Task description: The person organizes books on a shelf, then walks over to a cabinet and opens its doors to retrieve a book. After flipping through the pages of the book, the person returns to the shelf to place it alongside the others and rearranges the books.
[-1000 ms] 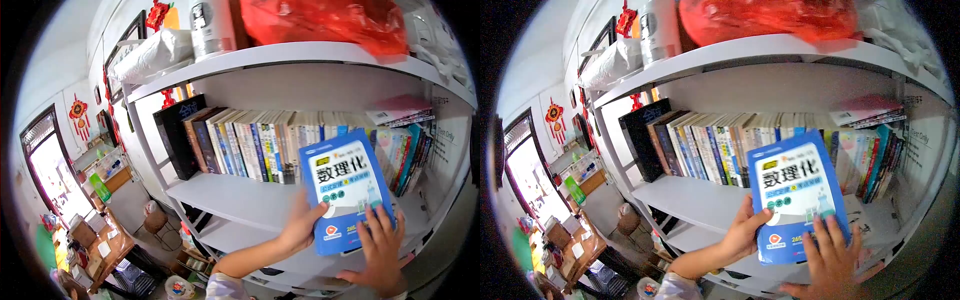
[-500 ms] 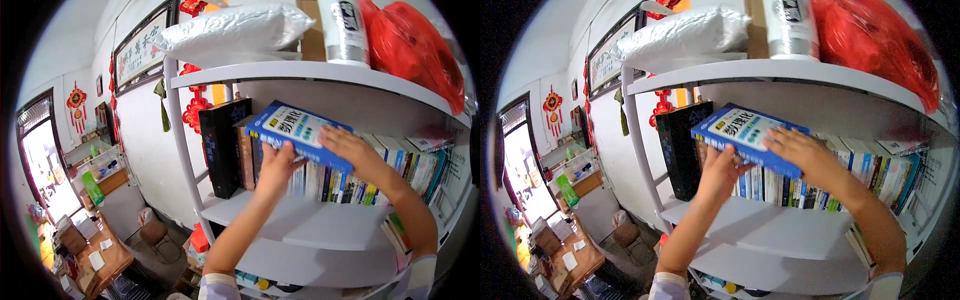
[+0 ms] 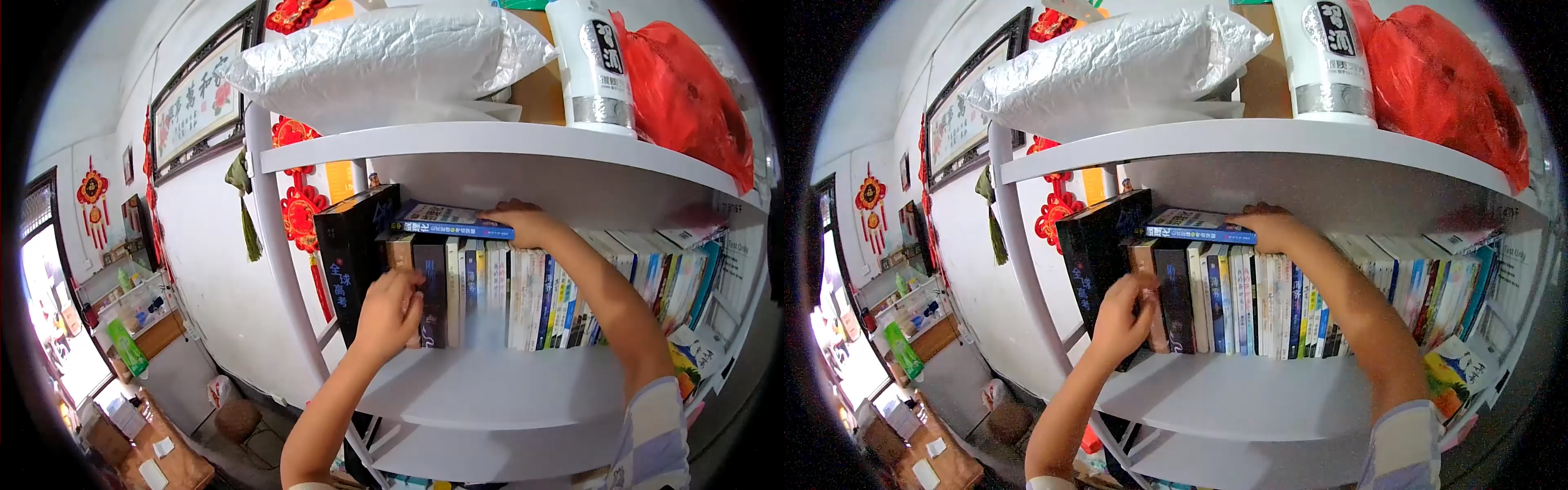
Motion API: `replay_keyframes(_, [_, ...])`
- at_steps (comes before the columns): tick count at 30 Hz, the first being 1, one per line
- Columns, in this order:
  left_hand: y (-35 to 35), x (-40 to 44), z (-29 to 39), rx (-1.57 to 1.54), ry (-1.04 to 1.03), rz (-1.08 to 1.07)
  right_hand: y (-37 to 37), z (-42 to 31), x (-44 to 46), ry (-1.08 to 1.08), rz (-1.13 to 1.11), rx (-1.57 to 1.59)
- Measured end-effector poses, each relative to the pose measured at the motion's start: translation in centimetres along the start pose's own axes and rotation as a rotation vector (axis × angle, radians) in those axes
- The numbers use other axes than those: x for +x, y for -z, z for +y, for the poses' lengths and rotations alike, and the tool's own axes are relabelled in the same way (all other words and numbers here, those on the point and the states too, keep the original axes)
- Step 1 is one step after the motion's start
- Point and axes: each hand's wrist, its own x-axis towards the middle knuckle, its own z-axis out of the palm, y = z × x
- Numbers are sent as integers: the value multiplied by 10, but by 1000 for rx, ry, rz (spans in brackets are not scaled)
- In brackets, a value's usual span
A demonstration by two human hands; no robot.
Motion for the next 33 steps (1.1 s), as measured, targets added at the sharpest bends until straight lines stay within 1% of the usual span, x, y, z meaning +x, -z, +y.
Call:
replay_keyframes(2, [-6, 14, 5, 197, -114, 103, 6, -4, -2, -21, -21, -44])
replay_keyframes(3, [-12, 19, 8, 296, -175, 153, 0, 2, -2, -11, 31, -25])
replay_keyframes(4, [-19, 22, 5, 336, -173, 141, -6, 8, -4, -3, 83, -7])
replay_keyframes(5, [-22, 21, 5, 306, -245, 67, -10, 14, -6, 8, 134, 9])
replay_keyframes(7, [-23, 14, 11, 245, -380, -77, -12, 18, -10, -205, 119, 397])
replay_keyframes(9, [-28, -9, 31, 192, -455, -346, -12, 18, -9, -329, 58, 608])
replay_keyframes(11, [-38, -44, 54, -133, -523, -455, -22, 20, -9, -378, -64, 642])
replay_keyframes(12, [-41, -63, 69, -230, -551, -492, -9, 5, -19, -286, -70, 507])
replay_keyframes(13, [-41, -80, 84, -327, -580, -531, -9, -1, -20, -298, -68, 564])
replay_keyframes(15, [-43, -113, 110, -361, -679, -711, -10, -7, -21, -322, -59, 677])
replay_keyframes(16, [-41, -123, 126, -326, -748, -727, -12, -2, -17, -293, -99, 667])
replay_keyframes(17, [-40, -131, 136, -292, -815, -740, -10, -3, -19, -309, -91, 612])
replay_keyframes(19, [-44, -150, 142, -471, -722, -743, -7, -6, -27, -341, -84, 505])
replay_keyframes(20, [-47, -159, 144, -560, -675, -746, -12, 0, -24, -340, -11, 482])
replay_keyframes(21, [-53, -170, 144, -610, -630, -726, -14, 8, -36, -296, 87, 512])
replay_keyframes(23, [-71, -194, 140, -708, -536, -679, 18, -7, -77, -200, 282, 561])
replay_keyframes(25, [-88, -221, 143, -749, -485, -694, 39, -20, -135, -77, 380, 254])
replay_keyframes(26, [-95, -227, 147, -772, -461, -703, 53, -31, -165, -108, 315, 218])
replay_keyframes(27, [-98, -228, 153, -733, -447, -800, 65, -40, -193, -141, 248, 180])
replay_keyframes(29, [-103, -230, 169, -660, -431, -1009, 68, -42, -250, -133, 336, 214])
replay_keyframes(30, [-109, -228, 177, -770, -393, -1058, 70, -40, -276, -190, 374, 247])
replay_keyframes(32, [-138, -245, 189, -816, -450, -1079, 72, -39, -326, -322, 456, 301])
replay_keyframes(33, [-154, -256, 194, -847, -488, -1095, 66, -37, -350, -381, 596, 409])
